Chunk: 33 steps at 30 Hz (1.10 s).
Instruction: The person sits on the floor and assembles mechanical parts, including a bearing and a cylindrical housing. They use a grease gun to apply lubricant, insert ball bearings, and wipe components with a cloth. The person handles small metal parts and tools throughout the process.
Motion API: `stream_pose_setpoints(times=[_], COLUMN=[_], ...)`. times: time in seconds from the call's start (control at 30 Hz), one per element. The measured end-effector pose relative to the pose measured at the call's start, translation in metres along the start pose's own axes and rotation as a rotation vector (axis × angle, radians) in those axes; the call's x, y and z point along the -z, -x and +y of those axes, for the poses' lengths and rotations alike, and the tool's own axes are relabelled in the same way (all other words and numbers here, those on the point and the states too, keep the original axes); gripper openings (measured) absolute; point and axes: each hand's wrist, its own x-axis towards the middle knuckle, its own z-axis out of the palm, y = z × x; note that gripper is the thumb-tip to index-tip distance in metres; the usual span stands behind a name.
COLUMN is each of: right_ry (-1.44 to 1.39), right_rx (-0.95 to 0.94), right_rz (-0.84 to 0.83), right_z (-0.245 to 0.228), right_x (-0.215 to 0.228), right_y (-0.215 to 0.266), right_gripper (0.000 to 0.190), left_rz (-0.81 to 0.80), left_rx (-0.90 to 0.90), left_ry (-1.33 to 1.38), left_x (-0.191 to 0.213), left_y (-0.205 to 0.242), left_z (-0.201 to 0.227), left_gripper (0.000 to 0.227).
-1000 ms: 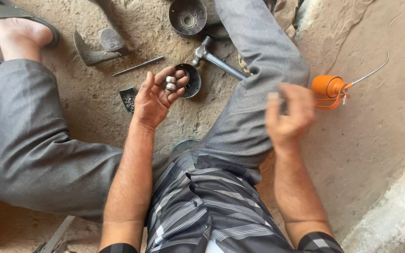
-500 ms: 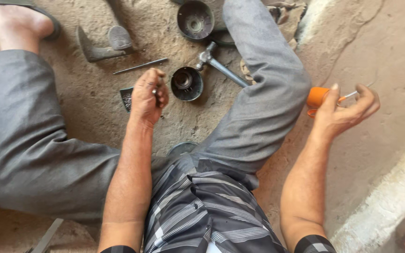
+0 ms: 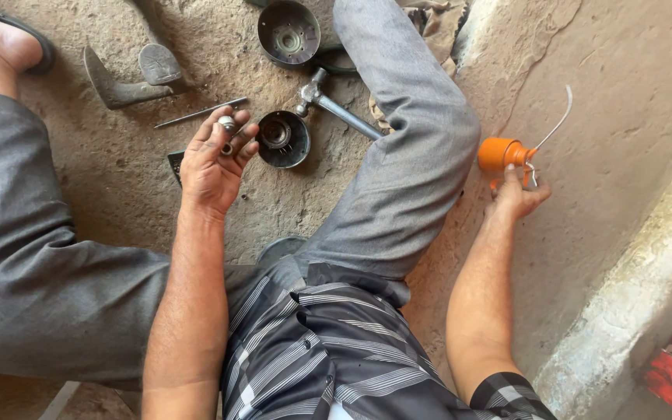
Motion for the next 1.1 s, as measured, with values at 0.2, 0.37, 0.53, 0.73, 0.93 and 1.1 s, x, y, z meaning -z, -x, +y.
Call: stream_pose_setpoints(times=[0.2, 0.37, 0.53, 0.73, 0.93, 1.1], right_ry=[0.183, 0.573, 0.526, 0.760, 0.645, 0.236], right_rx=[0.082, 0.429, 0.647, 0.923, 0.630, 0.215], right_rz=[0.172, 0.129, -0.036, -0.271, -0.361, -0.382], right_z=[0.004, 0.023, 0.026, 0.007, 0.007, 0.036], right_x=[0.014, 0.032, 0.058, 0.067, 0.063, 0.058], right_y=[-0.017, -0.045, -0.075, -0.078, -0.063, -0.046], right_gripper=[0.058, 0.069, 0.084, 0.048, 0.041, 0.036], left_rz=[-0.070, -0.059, -0.022, 0.001, 0.008, 0.051], left_rx=[0.056, 0.092, 0.125, 0.175, 0.268, 0.222], left_ry=[0.006, -0.049, -0.150, -0.260, -0.294, -0.360], left_x=[0.007, 0.018, 0.028, 0.031, 0.027, 0.013], left_y=[0.002, -0.003, 0.001, 0.002, 0.003, 0.012], left_z=[-0.009, -0.013, -0.016, -0.026, -0.036, -0.042], left_gripper=[0.032, 0.033, 0.025, 0.028, 0.029, 0.033])
